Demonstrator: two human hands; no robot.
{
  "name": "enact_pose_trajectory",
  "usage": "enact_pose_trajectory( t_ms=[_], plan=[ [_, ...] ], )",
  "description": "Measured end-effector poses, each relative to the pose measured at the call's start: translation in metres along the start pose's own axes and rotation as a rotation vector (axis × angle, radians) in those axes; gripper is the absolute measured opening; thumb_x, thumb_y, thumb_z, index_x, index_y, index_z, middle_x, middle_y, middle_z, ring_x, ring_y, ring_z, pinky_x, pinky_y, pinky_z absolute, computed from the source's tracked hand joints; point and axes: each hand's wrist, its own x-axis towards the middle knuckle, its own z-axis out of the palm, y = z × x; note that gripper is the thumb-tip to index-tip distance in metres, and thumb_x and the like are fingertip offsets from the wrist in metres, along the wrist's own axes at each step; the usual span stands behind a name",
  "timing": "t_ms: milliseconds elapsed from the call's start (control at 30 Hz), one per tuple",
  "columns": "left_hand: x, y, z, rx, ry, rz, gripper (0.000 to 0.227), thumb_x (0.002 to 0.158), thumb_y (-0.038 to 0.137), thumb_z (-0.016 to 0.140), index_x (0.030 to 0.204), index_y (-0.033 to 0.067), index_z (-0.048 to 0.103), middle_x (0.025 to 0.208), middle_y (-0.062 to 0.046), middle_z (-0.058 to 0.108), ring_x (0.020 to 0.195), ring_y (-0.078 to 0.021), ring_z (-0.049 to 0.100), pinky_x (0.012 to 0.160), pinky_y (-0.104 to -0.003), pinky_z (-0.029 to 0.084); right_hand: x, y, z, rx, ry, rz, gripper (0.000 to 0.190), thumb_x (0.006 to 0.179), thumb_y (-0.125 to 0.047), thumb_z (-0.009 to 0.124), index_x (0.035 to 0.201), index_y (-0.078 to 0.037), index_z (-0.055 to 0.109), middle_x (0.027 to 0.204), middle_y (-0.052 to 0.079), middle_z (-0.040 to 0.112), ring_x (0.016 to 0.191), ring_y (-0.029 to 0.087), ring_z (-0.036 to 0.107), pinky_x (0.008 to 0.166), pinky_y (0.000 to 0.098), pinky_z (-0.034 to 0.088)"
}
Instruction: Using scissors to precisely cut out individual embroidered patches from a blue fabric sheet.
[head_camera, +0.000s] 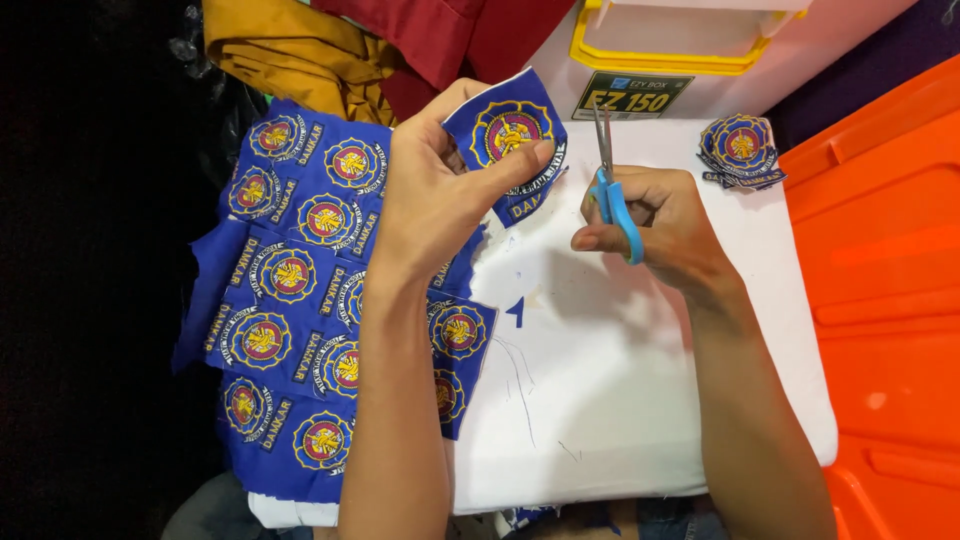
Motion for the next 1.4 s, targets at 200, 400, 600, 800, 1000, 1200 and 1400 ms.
enact_pose_trajectory(
  t_ms=[200, 400, 600, 800, 1000, 1200, 1400],
  plan=[
    [0.001, -0.005, 0.001, 0.111, -0.06, -0.006, 0.038, 0.079, 0.006, 0.086, 0.111, 0.011, 0.066, 0.095, 0.001, 0.074, 0.085, -0.0031, 0.067, 0.075, -0.018, 0.06, 0.005, -0.019, 0.014, 0.107, 0.181, -0.194, 0.035, 0.091, -0.005, 0.07, 0.061, -0.005, 0.052, 0.061, 0.009, 0.054, 0.075, 0.022, 0.058, 0.07, 0.0286, 0.047],
    [0.002, -0.006, 0.009, 0.08, -0.086, -0.075, 0.031, 0.078, 0.004, 0.084, 0.102, 0.0073, 0.065, 0.092, -0.004, 0.077, 0.079, -0.0064, 0.071, 0.068, -0.023, 0.066, 0.006, -0.012, 0.02, 0.317, 0.325, -0.162, 0.021, 0.083, -0.001, 0.077, 0.072, -0.001, 0.06, 0.095, 0.017, 0.066, 0.061, 0.02, 0.06, 0.066, 0.0292, 0.053],
    [0.003, -0.006, 0.011, 0.142, -0.094, -0.139, 0.028, 0.077, 0.004, 0.084, 0.098, 0.0093, 0.066, 0.084, 0.0, 0.076, 0.072, -0.0026, 0.067, 0.061, -0.022, 0.064, 0.009, -0.017, 0.02, 0.335, 0.361, -0.198, 0.036, 0.086, 0.002, 0.073, 0.059, -0.005, 0.05, 0.058, 0.01, 0.049, 0.062, 0.024, 0.056, 0.063, 0.03, 0.05],
    [0.003, -0.008, 0.011, 0.126, -0.094, -0.16, 0.028, 0.077, 0.004, 0.084, 0.1, 0.0087, 0.068, 0.09, -0.002, 0.079, 0.077, -0.004, 0.07, 0.065, -0.023, 0.065, 0.008, -0.013, 0.007, 0.283, 0.397, -0.21, 0.04, 0.089, -0.007, 0.074, 0.059, -0.006, 0.048, 0.058, 0.009, 0.046, 0.059, 0.023, 0.053, 0.065, 0.0327, 0.048],
    [0.003, -0.005, 0.01, 0.233, -0.097, -0.154, 0.025, 0.081, 0.01, 0.084, 0.101, 0.0113, 0.069, 0.093, 0.001, 0.077, 0.083, -0.0019, 0.069, 0.071, -0.018, 0.062, 0.008, -0.012, 0.007, 0.224, 0.351, -0.097, 0.023, 0.084, -0.016, 0.078, 0.072, -0.003, 0.063, 0.061, 0.007, 0.059, 0.053, 0.013, 0.053, 0.052, 0.0243, 0.043],
    [0.0, -0.002, 0.009, 0.279, -0.205, -0.117, 0.015, 0.092, 0.008, 0.079, 0.101, 0.01, 0.068, 0.093, 0.004, 0.072, 0.083, 0.0005, 0.061, 0.072, -0.017, 0.055, 0.005, -0.017, 0.009, 0.351, 0.214, -0.05, 0.019, 0.075, -0.011, 0.086, 0.079, -0.002, 0.071, 0.098, 0.013, 0.073, 0.089, 0.02, 0.071, 0.083, 0.0309, 0.063],
    [0.003, -0.004, 0.011, 0.16, -0.195, -0.264, 0.024, 0.085, 0.007, 0.079, 0.107, 0.0034, 0.07, 0.094, -0.003, 0.073, 0.079, -0.0071, 0.067, 0.064, -0.03, 0.072, 0.014, 0.001, 0.004, 0.347, 0.345, -0.104, 0.018, 0.083, -0.007, 0.077, 0.073, 0.003, 0.066, 0.065, 0.016, 0.066, 0.056, 0.021, 0.062, 0.059, 0.0306, 0.054]
  ],
)
